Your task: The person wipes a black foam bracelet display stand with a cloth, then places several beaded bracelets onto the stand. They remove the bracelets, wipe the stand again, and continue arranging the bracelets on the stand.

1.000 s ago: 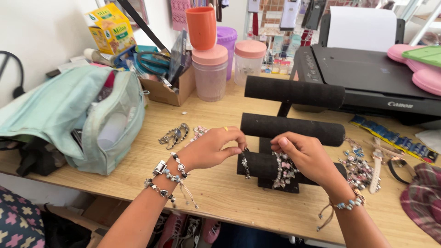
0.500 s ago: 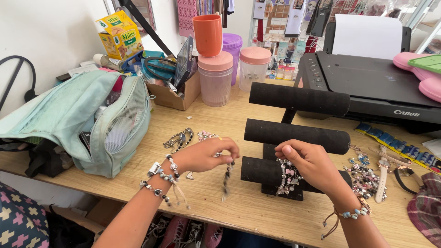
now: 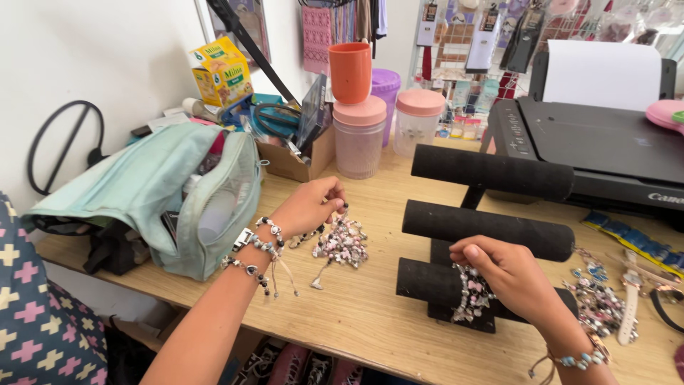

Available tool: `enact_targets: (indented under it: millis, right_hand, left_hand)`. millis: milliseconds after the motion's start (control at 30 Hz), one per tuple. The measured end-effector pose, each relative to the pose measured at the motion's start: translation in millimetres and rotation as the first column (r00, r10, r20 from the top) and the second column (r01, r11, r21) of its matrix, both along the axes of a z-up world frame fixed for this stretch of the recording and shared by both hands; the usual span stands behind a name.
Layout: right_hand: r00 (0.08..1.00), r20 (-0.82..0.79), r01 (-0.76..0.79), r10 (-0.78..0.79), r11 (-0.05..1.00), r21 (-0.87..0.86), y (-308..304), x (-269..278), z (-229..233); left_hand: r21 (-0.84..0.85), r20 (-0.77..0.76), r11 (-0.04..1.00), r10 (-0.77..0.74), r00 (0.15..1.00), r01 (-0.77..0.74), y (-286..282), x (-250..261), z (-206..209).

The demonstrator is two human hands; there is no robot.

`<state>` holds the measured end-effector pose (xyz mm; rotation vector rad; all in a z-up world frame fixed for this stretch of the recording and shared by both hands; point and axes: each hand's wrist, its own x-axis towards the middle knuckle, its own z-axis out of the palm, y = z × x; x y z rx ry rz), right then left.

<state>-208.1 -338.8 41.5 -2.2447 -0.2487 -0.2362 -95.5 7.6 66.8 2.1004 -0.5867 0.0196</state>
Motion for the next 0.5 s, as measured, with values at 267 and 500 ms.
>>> enact_targets:
  millis: [267,500]
  right_hand:
    - [1.0,0.006,-0.022,0.022,0.999,0.03,-5,7,-8]
    - [0.999,0.02,-0.045,0.044,0.997,0.065,-6,5,-9]
  left_hand:
    - [-0.091,-0.064,0.995,-0.037,0.997,0.031,7,65,-37]
    - [0.237,0.272,0.955,0.11,0.956,-0.177,12,113,-70]
